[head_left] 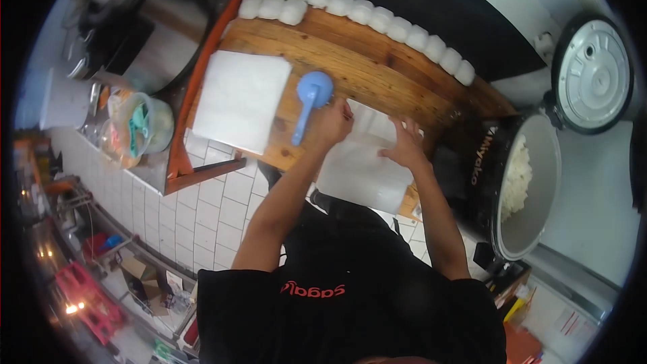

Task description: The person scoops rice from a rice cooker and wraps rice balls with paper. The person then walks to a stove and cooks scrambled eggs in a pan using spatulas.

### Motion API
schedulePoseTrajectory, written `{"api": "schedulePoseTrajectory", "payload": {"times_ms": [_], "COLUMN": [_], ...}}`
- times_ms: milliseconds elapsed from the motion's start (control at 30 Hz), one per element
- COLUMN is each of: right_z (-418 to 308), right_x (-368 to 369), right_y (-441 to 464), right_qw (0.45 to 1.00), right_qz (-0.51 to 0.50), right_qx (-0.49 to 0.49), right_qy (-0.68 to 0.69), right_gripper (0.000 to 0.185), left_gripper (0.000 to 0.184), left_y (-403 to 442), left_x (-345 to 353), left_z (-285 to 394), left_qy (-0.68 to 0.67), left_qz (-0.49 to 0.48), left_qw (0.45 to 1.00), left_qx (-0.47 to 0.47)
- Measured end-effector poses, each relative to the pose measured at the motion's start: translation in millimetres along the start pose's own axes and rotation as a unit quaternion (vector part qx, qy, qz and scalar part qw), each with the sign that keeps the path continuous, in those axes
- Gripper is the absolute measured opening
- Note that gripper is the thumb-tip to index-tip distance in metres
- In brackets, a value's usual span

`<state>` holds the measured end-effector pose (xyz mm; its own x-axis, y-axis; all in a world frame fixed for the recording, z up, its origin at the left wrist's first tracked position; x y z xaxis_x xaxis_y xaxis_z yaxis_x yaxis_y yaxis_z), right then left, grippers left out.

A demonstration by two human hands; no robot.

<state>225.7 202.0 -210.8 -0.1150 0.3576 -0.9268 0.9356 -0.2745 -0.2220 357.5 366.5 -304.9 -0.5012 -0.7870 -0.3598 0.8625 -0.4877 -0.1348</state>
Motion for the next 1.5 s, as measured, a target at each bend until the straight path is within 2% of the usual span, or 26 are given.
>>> {"api": "schedulePoseTrajectory", "payload": {"times_ms": [67, 100, 133, 200, 300, 400, 433, 533, 567, 667, 767, 867, 967, 1067, 1167, 1267, 1367, 1467, 1500], "right_z": [-5.4, -6.0, -3.7, 2.8, -3.5, -5.0, -10.8, -10.6, -7.6, -2.4, 23.9, 38.6, 45.7, 49.1, 53.5, 63.8, 61.7, 68.6, 64.7], "right_x": [-3.6, -4.5, -0.4, 13.1, 12.2, 26.6, 20.5, 28.2, 29.0, 13.7, 35.6, 60.6, 68.9, 67.8, 67.2, 73.7, 66.7, 73.9, 65.9], "right_y": [6.4, 8.2, 10.4, 12.7, 13.2, -4.1, -11.8, -30.2, -37.4, -56.3, -61.0, -70.9, -78.6, -96.5, -105.7, -82.8, -61.6, -45.2, -42.9], "right_qw": [0.999, 0.997, 0.996, 0.989, 0.974, 0.991, 0.992, 0.996, 0.995, 0.990, 0.993, 0.989, 0.988, 0.969, 0.972, 0.993, 0.966, 0.982, 0.991], "right_qz": [-0.011, -0.017, 0.001, 0.033, -0.214, -0.068, -0.044, 0.011, 0.028, 0.129, 0.085, 0.064, 0.059, 0.133, 0.098, -0.020, -0.028, 0.048, 0.054], "right_qx": [0.003, 0.005, -0.027, -0.092, -0.071, -0.115, -0.117, -0.088, -0.084, -0.049, -0.070, -0.131, -0.142, -0.174, -0.203, -0.065, 0.100, 0.057, 0.033], "right_qy": [-0.050, -0.072, -0.086, -0.114, -0.023, -0.008, -0.014, 0.027, 0.051, 0.042, -0.040, -0.014, 0.012, 0.116, 0.070, 0.094, 0.237, 0.173, 0.116], "right_gripper": [0.093, 0.099, 0.089, 0.069, 0.028, 0.007, 0.003, 0.005, 0.007, 0.014, 0.008, 0.008, 0.011, 0.017, 0.020, 0.026, 0.032, 0.028, 0.026], "left_gripper": [0.025, 0.024, 0.021, 0.022, 0.027, 0.037, 0.039, 0.035, 0.025, 0.015, 0.011, 0.012, 0.011, 0.014, 0.019, 0.025, 0.031, 0.034, 0.035], "left_y": [3.5, -5.5, -9.3, -12.9, -20.0, -43.6, -50.3, -56.5, -58.4, -68.0, -75.4, -76.4, -76.7, -82.0, -89.8, -74.3, -55.8, -36.2, -32.9], "left_x": [3.8, -9.6, -13.6, -21.9, -39.8, -38.0, -25.1, 20.2, 23.9, 21.1, 18.4, 17.3, 12.9, 1.6, -2.8, 9.9, 21.7, 27.1, 27.0], "left_z": [-16.8, 3.3, 0.9, -5.3, 26.1, 106.7, 118.1, 84.9, 77.4, 70.9, 56.0, 28.7, 13.7, 8.2, 12.3, 0.2, 9.5, 9.7, 15.5], "left_qy": [-0.096, -0.146, -0.229, -0.248, -0.101, 0.065, 0.131, 0.414, 0.411, 0.390, 0.380, 0.346, 0.340, 0.252, 0.234, 0.345, 0.266, 0.284, 0.301], "left_qz": [-0.060, -0.113, -0.129, -0.124, -0.126, -0.107, -0.157, -0.273, -0.257, -0.236, -0.238, -0.257, -0.269, -0.273, -0.206, -0.314, -0.264, -0.240, -0.231], "left_qw": [0.992, 0.983, 0.965, 0.961, 0.983, 0.936, 0.906, 0.805, 0.804, 0.788, 0.768, 0.767, 0.781, 0.824, 0.811, 0.811, 0.925, 0.928, 0.922], "left_qx": [0.059, 0.022, 0.019, 0.020, 0.088, 0.328, 0.370, 0.326, 0.345, 0.414, 0.457, 0.476, 0.449, 0.428, 0.495, 0.354, 0.066, 0.006, 0.083]}}
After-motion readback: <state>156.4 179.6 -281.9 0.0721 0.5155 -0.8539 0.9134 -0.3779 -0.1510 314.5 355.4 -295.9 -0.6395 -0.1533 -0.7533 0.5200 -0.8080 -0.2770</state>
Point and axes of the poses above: each hand's wrist, its own y-axis towards the middle knuckle, its own x-axis out of the palm, z = x × y, the point moved 3 cm from there along y, towards the middle knuckle, and after that the axes turned 5 degrees about -y, right-handed, at the moved point
